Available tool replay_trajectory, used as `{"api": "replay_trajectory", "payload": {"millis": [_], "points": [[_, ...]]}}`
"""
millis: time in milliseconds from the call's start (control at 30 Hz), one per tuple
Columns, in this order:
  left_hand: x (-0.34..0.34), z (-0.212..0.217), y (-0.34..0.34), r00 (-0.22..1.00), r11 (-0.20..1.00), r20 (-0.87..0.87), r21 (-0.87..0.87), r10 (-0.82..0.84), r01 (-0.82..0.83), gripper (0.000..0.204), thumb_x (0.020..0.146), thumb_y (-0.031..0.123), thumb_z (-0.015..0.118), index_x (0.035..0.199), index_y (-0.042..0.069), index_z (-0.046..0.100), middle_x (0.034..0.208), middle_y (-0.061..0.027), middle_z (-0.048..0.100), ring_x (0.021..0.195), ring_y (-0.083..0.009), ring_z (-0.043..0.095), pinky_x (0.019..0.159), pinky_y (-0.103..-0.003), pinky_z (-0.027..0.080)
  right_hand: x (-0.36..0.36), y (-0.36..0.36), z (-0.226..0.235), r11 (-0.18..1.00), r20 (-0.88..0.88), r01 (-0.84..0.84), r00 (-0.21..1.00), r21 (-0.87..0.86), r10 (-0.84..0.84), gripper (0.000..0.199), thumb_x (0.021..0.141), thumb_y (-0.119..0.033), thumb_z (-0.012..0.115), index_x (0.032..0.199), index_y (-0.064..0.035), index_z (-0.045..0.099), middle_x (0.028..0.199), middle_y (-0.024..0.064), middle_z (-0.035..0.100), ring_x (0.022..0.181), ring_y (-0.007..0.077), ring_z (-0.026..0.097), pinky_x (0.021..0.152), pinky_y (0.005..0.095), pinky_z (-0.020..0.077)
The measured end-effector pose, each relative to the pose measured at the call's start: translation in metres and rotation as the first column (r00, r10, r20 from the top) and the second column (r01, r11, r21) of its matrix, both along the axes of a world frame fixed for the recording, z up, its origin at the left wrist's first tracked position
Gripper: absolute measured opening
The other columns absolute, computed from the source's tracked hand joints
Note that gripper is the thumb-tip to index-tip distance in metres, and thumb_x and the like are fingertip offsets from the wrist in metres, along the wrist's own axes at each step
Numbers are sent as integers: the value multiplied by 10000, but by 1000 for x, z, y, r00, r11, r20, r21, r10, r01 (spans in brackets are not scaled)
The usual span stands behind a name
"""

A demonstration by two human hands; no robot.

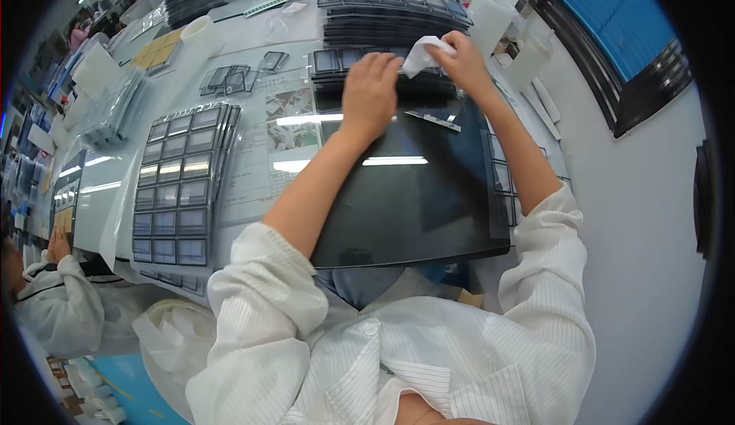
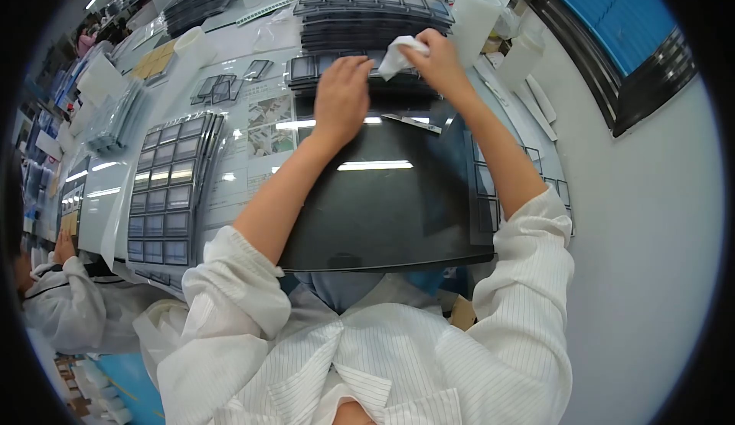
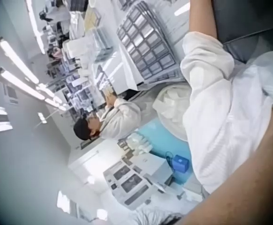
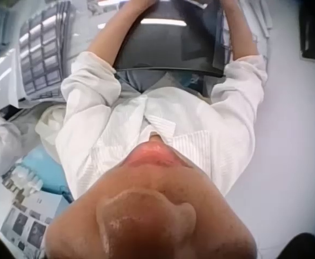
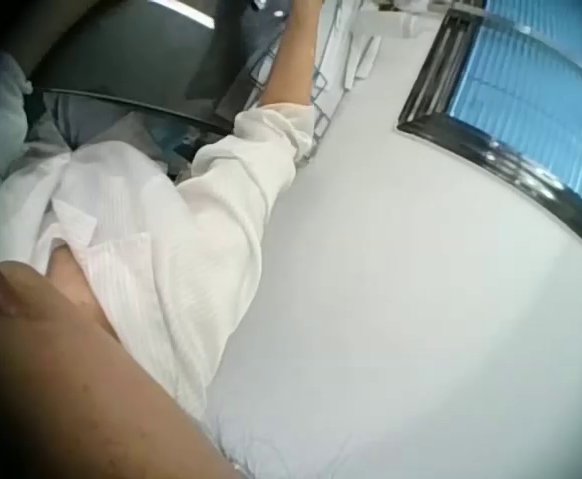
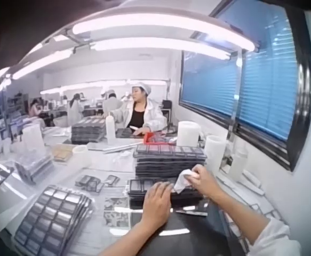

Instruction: Inspecting and placing small rectangular electronic components into a grid tray at a manufacturing workstation.

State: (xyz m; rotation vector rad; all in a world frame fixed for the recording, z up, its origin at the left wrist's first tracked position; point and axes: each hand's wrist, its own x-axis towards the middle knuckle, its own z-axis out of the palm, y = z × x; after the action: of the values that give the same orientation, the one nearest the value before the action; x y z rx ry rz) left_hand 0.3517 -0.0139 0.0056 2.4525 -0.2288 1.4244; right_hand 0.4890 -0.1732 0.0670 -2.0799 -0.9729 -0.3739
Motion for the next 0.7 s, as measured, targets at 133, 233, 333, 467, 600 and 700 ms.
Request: {"api": "replay_trajectory", "payload": {"millis": [133,233,333,467,600,700], "points": [[16,-10,-25,987,987,-59,67,147,-143,471,818,184,647,1261,68,543,1270,-109,537,1220,-303,462,1044,-437,337,27,5,-8,969,207,67,978,-236,-17,227,809,-183,687,947,-8,646,851,199,658,860,372,639,757,441,510],[16,-17,-17,984,987,-115,107,134,-121,509,834,258,655,1295,81,528,1289,-111,525,1233,-305,448,1071,-438,312,29,15,-16,932,365,154,931,-328,-25,146,803,-80,642,939,-29,655,929,187,638,930,374,614,803,449,497],[15,-22,-15,986,988,-128,122,110,-95,523,839,292,654,1302,86,524,1299,-122,512,1261,-310,427,1098,-441,283,24,23,-13,921,448,100,890,-377,86,126,827,-59,619,946,-37,653,946,162,639,920,359,619,800,430,505],[11,-23,-13,970,993,-222,77,102,-87,546,845,309,648,1321,82,508,1317,-139,488,1307,-311,389,1124,-443,250,10,22,23,861,-429,-506,766,56,479,152,911,-97,577,1042,-59,645,1014,100,653,935,266,629,813,378,515],[14,-22,-15,979,991,-177,102,100,-83,544,855,312,638,1329,81,502,1324,-147,483,1308,-312,390,1132,-437,236,25,-21,43,557,-476,-397,292,729,830,179,938,-188,583,1055,-59,626,1036,81,589,955,191,566,846,323,474],[17,-24,-14,982,991,-154,94,108,-94,547,838,282,659,1327,96,499,1283,-143,485,1287,-316,403,1124,-440,257,38,-25,43,516,-468,-311,220,798,856,233,919,-227,609,1039,-27,607,1086,134,562,966,192,558,859,315,461]]}}
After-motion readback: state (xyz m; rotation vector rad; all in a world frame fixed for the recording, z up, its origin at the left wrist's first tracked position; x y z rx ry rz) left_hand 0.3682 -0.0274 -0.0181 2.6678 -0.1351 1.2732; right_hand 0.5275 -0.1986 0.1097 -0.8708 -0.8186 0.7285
